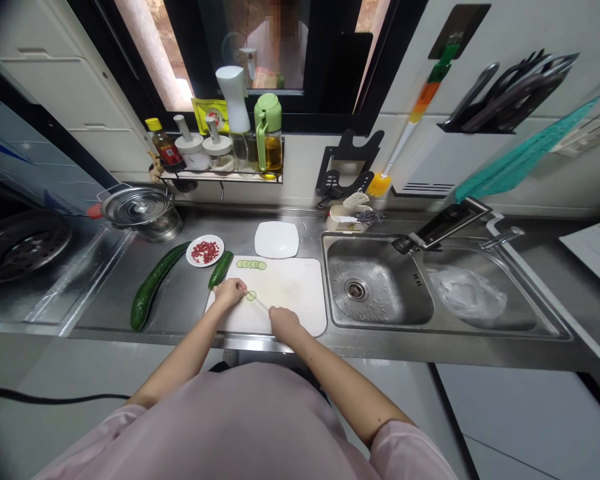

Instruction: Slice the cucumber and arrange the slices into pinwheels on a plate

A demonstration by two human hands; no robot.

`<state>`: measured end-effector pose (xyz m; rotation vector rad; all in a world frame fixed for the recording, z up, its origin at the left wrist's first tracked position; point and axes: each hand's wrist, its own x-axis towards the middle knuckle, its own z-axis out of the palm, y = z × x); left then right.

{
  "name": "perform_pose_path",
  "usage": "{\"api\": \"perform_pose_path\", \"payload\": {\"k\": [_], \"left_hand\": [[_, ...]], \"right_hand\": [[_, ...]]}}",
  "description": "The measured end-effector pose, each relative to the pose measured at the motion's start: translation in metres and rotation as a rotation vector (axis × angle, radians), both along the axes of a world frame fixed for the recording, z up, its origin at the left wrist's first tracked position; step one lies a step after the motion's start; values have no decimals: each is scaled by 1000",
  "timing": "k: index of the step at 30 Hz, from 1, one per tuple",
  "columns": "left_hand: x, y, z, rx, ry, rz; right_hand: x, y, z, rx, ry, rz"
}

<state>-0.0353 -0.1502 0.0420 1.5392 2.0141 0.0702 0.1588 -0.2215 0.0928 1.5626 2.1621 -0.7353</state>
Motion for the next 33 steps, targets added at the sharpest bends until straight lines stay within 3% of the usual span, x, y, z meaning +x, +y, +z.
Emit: {"api": "perform_pose_path", "payload": {"k": [33], "left_hand": [[-1, -2, 1, 17, -29, 11]], "right_hand": [[17, -14, 2, 7, -19, 16]]}}
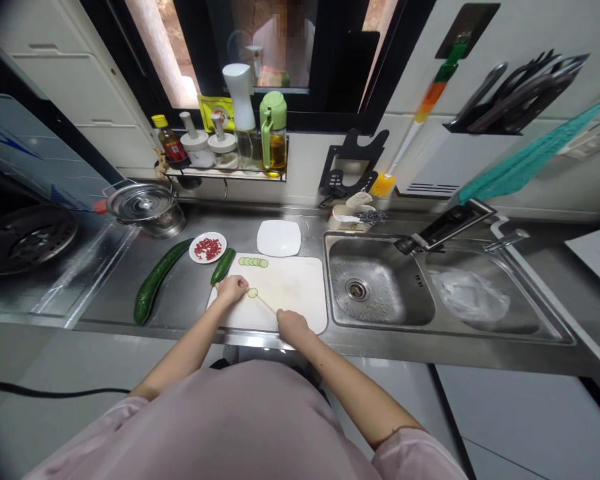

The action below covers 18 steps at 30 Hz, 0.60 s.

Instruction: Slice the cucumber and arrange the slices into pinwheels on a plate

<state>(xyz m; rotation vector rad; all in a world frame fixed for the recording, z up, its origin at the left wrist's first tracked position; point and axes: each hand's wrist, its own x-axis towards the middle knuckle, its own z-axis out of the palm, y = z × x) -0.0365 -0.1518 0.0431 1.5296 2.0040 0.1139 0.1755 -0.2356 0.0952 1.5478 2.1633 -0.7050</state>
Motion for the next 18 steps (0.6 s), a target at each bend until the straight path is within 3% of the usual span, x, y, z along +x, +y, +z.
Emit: {"api": "perform_pose_path", "payload": {"k": [7, 13, 18], "left_hand": [[0, -4, 2, 16, -11, -24], [8, -20, 1, 99, 59, -91], [15, -26, 1, 124, 117, -101]], "right_hand": [[16, -4, 5, 7, 38, -14], [33, 5, 2, 100, 37, -198], [40, 15, -10, 163, 3, -265]]}}
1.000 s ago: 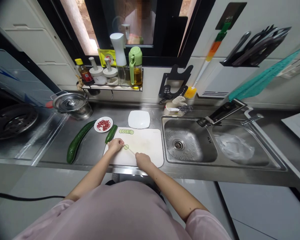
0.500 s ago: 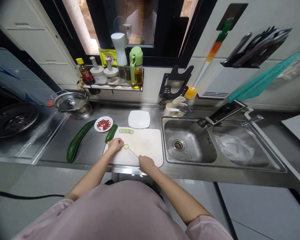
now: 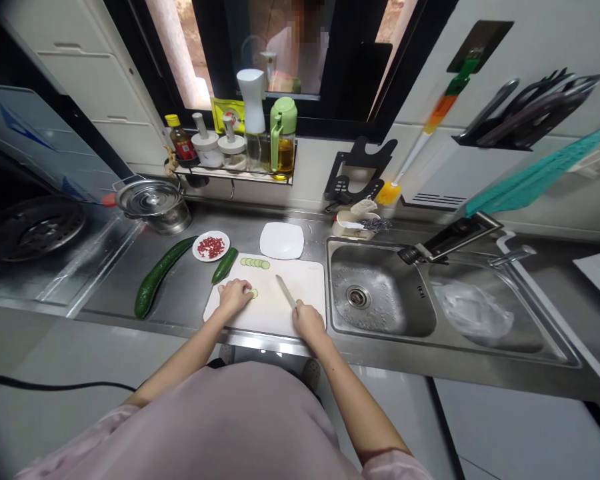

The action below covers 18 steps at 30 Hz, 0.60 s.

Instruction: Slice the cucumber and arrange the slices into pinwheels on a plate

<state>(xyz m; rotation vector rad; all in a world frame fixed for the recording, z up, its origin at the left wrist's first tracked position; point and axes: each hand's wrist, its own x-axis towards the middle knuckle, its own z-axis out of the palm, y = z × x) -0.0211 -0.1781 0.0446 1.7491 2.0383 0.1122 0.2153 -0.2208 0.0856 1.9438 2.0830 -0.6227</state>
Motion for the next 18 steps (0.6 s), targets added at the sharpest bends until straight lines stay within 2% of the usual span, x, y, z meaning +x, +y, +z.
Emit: {"api": "perform_pose_path", "payload": {"k": [5, 13, 18], "left_hand": [[2, 0, 2, 6, 6, 11], [8, -2, 7, 32, -43, 39], [7, -5, 8, 41, -185, 147]], "right_hand": [[1, 3, -6, -8, -13, -41], [0, 3, -6, -10, -27, -36], [0, 4, -8, 7, -40, -27]]}}
